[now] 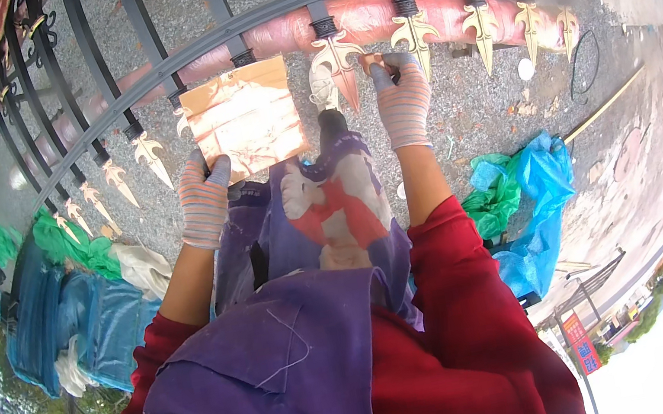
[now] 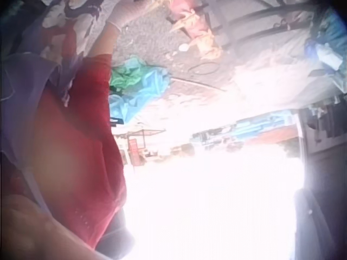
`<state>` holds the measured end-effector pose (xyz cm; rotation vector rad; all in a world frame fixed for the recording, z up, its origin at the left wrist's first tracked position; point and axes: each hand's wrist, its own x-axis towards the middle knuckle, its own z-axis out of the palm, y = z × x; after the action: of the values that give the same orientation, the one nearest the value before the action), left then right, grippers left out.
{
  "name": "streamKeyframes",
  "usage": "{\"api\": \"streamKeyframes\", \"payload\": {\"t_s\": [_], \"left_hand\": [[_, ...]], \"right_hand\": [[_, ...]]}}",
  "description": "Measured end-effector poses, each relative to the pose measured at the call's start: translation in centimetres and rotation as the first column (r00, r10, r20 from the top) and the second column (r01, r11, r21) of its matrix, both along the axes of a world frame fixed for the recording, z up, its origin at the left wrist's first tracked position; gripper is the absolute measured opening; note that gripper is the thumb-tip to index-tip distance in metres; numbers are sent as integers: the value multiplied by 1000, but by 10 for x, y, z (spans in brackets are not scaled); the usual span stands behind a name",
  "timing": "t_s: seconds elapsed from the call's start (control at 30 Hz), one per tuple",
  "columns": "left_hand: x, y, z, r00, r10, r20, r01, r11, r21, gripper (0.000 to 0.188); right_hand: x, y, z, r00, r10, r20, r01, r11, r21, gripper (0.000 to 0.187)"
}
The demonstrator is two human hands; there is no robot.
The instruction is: The person applies pink paint to decorative metal spikes on a black gate using a small brush and a cardboard palette. They repeatedly dip the brush into a paint container and carefully coat the ornamental elements one by one.
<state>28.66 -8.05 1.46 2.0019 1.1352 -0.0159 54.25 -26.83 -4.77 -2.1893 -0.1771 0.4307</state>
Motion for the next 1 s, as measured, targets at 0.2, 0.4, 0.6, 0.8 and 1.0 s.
{"api": "streamKeyframes", "payload": {"t_s": [0.2, 0.4, 0.6, 0.8, 1.0], "left_hand": [[36, -11, 36, 961, 277, 0, -254, 880, -401, 25], [28, -13, 31, 972, 231, -39, -230, 909, -349, 26], [-3, -11, -6, 931, -361, -62, 365, 902, 231, 29], [-5, -8, -7, 929, -368, -40, 364, 890, 275, 29], [15, -18, 1, 983, -182, 27, 181, 983, 26, 27]], "right_hand": [[16, 5, -23, 916, 338, 218, -264, 914, -308, 15], [-2, -11, -7, 992, 111, 53, -108, 993, -51, 16], [-17, -5, -24, 952, 301, -51, -304, 926, -223, 22], [-28, -76, 12, 992, 10, -123, -31, 985, -171, 17], [61, -55, 6, 958, 117, 262, -67, 979, -192, 20]]}}
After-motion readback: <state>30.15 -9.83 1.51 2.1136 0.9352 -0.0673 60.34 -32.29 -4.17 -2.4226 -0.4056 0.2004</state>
